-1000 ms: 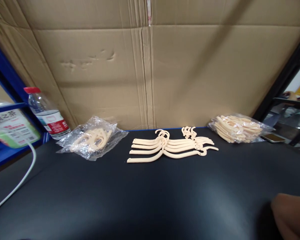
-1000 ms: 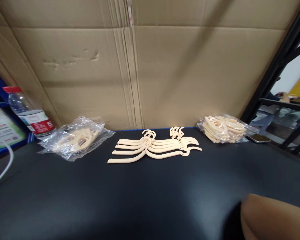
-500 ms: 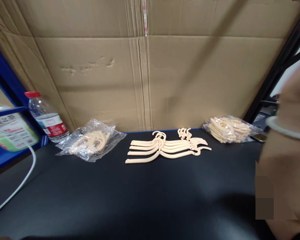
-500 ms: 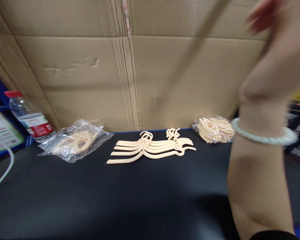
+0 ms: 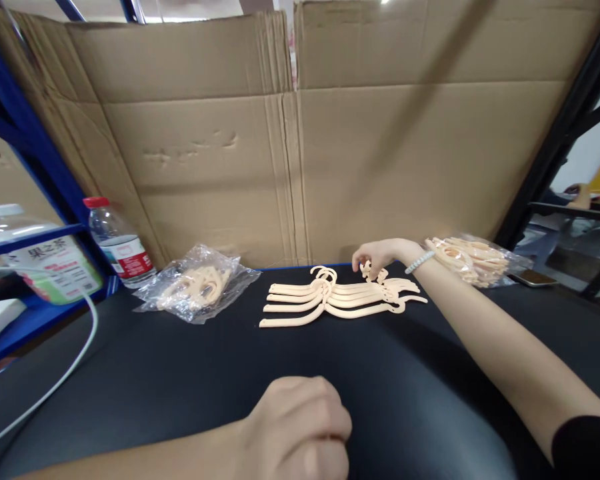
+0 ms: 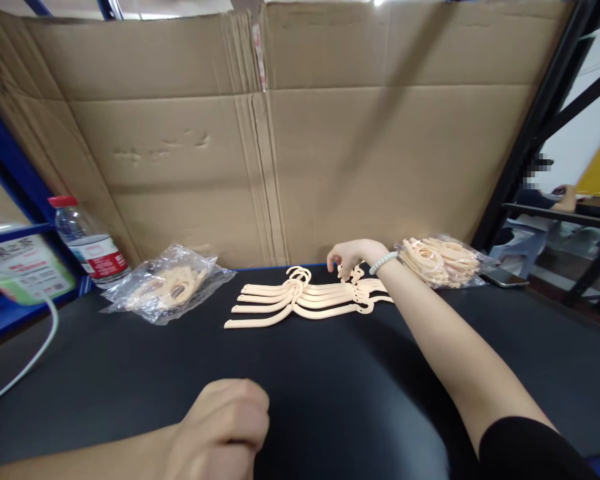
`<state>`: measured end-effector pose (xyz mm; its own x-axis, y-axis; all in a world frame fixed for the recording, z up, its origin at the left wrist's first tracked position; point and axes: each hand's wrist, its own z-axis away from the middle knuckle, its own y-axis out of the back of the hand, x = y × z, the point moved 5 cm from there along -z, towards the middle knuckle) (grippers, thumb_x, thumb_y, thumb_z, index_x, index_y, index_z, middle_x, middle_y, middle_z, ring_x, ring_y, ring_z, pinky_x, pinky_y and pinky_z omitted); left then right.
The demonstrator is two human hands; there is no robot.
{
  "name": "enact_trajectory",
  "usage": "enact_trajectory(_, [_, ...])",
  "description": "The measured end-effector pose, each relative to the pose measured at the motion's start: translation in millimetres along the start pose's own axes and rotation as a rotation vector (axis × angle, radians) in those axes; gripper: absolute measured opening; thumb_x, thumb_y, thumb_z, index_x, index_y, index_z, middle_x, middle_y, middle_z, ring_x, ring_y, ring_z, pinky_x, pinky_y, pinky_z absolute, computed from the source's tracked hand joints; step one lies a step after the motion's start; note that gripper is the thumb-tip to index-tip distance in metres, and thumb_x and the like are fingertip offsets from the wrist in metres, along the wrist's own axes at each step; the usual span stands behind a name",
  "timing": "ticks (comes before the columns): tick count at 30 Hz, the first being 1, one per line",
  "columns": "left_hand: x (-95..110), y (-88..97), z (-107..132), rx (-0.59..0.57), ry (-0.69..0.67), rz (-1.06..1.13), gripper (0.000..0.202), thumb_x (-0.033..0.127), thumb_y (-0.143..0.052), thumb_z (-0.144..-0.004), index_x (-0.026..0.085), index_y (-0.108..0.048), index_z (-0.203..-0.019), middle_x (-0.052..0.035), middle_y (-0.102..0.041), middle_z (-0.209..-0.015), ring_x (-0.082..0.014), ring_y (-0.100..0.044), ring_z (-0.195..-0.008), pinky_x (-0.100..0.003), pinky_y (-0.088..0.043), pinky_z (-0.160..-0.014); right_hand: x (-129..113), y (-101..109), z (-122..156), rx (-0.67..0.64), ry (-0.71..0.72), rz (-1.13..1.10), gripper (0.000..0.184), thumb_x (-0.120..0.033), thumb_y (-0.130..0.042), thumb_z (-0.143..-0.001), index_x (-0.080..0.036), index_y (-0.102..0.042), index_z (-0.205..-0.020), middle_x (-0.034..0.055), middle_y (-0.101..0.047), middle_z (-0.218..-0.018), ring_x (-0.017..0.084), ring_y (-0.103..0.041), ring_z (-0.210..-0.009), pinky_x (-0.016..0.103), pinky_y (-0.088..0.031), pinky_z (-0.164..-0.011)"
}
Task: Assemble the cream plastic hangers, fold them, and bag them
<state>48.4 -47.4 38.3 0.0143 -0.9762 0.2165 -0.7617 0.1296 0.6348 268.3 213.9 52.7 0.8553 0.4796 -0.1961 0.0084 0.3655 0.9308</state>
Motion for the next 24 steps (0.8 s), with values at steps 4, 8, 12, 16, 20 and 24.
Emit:
enact_trajectory(4, [-17,0.9,-7,-0.057,0.117,0.04,0.031,0.0,-0.044,-0.074,0.022,-0.041,-0.096,-0.0066,-0.055,-0.076,-0.0181,-0.051,-0.067,-0.029,-0.041,-0.056,9,-4,-7,0.018,-0.046,0.063,0.042,-0.018,-0.071,-0.056,-0.016,-0.07,-0.098,0.0046,-0.066,-0.09,0.02,-0.06,-0.076,0.025,-0.039,-0.057])
enact_trajectory(8, [-21,-2.6,-3,-0.101,0.211,0.11,0.037,0.0,-0.045,-0.07,0.021,-0.04,-0.1,-0.0078,-0.055,-0.082,-0.0194,-0.052,-0.075,-0.03,-0.044,-0.065,14,-9,-10,0.042,-0.056,0.084,0.031,-0.017,-0.072,-0.057,-0.016,-0.071,-0.088,0.0035,-0.066,-0.083,0.018,-0.06,-0.071,0.025,-0.039,-0.056])
enact_trajectory(12, [-21,-2.8,0,-0.115,0.218,0.124,0.038,-0.001,-0.046,-0.069,0.021,-0.04,-0.1,-0.0078,-0.056,-0.083,-0.0191,-0.053,-0.075,-0.029,-0.043,-0.067,10,-11,-11,0.095,-0.026,0.088,0.022,-0.015,-0.069,-0.061,-0.016,-0.072,-0.083,0.0036,-0.068,-0.076,0.017,-0.06,-0.067,0.025,-0.041,-0.057])
enact_trajectory(16, [-22,-3.1,0,-0.123,0.211,0.113,0.037,0.0,-0.045,-0.069,0.02,-0.041,-0.099,-0.0078,-0.057,-0.081,-0.0187,-0.053,-0.072,-0.029,-0.043,-0.064,1,-4,-9,0.192,-0.017,0.102,0.019,-0.012,-0.063,-0.065,-0.016,-0.073,-0.081,0.0038,-0.069,-0.073,0.016,-0.061,-0.065,0.025,-0.042,-0.057])
enact_trajectory(20, [-21,-2.6,-1,-0.11,0.205,0.102,0.034,0.0,-0.044,-0.07,0.019,-0.042,-0.098,-0.0076,-0.058,-0.079,-0.018,-0.053,-0.07,-0.028,-0.043,-0.063,-8,15,1,0.397,-0.019,0.134,0.022,-0.008,-0.057,-0.066,-0.015,-0.073,-0.08,0.0061,-0.07,-0.078,0.017,-0.061,-0.069,0.027,-0.045,-0.064])
enact_trajectory(24, [-22,-2.4,0,-0.111,0.227,0.101,0.031,0.0,-0.043,-0.072,0.019,-0.044,-0.097,-0.0067,-0.058,-0.079,-0.017,-0.053,-0.07,-0.027,-0.043,-0.063,-15,48,33,0.616,-0.029,0.134,0.018,-0.01,-0.056,-0.07,-0.014,-0.071,-0.079,0.0063,-0.069,-0.076,0.017,-0.061,-0.07,0.029,-0.046,-0.068])
